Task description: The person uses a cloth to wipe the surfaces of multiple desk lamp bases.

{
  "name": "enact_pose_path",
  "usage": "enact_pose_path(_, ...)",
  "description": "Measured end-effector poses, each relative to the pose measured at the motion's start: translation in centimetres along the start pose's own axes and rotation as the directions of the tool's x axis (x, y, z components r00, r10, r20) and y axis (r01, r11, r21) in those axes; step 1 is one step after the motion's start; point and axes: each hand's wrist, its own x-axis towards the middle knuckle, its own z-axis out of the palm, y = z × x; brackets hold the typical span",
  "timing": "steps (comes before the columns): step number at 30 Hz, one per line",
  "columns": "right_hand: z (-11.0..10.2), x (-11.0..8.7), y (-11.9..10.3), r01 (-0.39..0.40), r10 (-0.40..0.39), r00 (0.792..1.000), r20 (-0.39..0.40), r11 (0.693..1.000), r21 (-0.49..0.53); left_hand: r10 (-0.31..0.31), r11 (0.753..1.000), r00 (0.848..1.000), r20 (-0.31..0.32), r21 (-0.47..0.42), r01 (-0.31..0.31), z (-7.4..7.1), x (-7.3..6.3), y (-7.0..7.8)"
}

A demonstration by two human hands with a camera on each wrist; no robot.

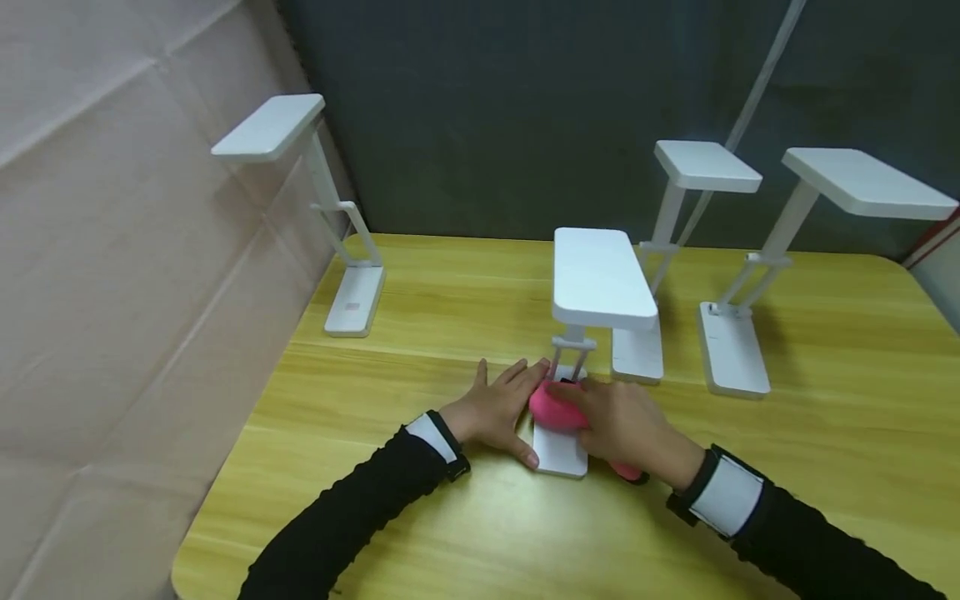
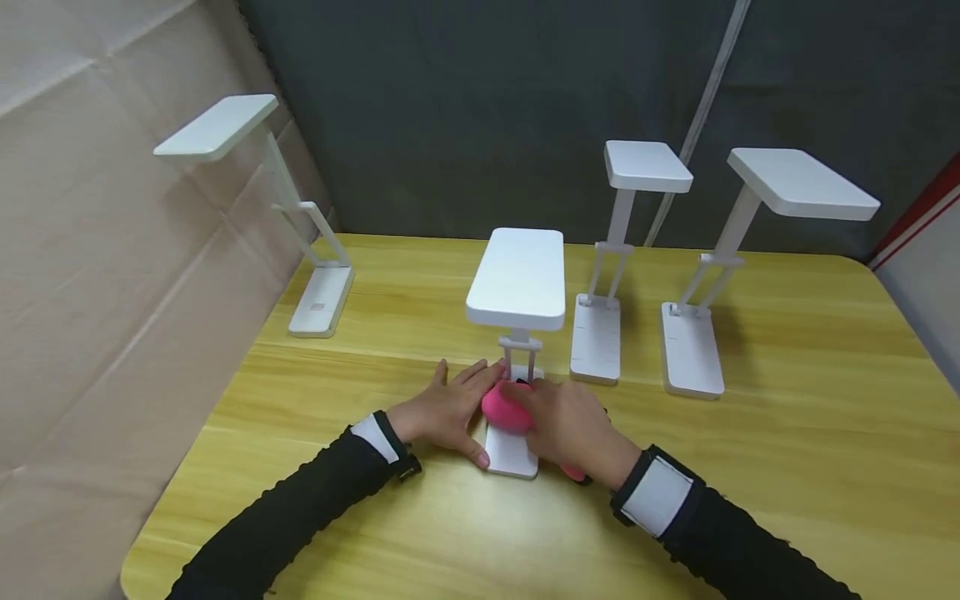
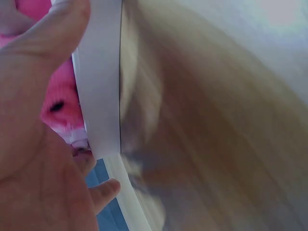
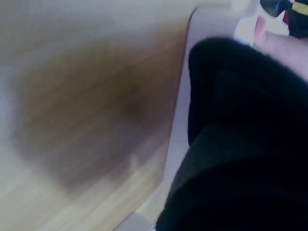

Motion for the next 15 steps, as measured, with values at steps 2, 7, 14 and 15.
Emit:
enact_pose_path(2,-0.3,-0.6,-0.4,0.029,-0.030,0.999,0.022,0.999,0.013,-0.005,1.000,1.000,-0.002,0.005,0.005,-0.1,0.0,0.1)
enact_pose_path(7,-0.9,-2.3,-1.4,0.055,-0.069,0.991,0.111,0.991,0.125,-0.003,1.000,1.000,-0.015,0.029,0.003,-0.2,0.1,0.2)
enact_pose_path(14,-1.3,-3.9,-1.8,0.026,-0.129,0.950,0.284,0.940,0.340,-0.003,0.999,1.000,-0.007,0.034,0.003,-0.2,0.0,0.2)
enact_pose_path(15,-1.2,-4.2,-1.9,0.028,-0.154,0.941,0.302,0.922,0.385,0.000,1.000,1.000,-0.007,0.029,0.001,-0.1,-0.1,0.2)
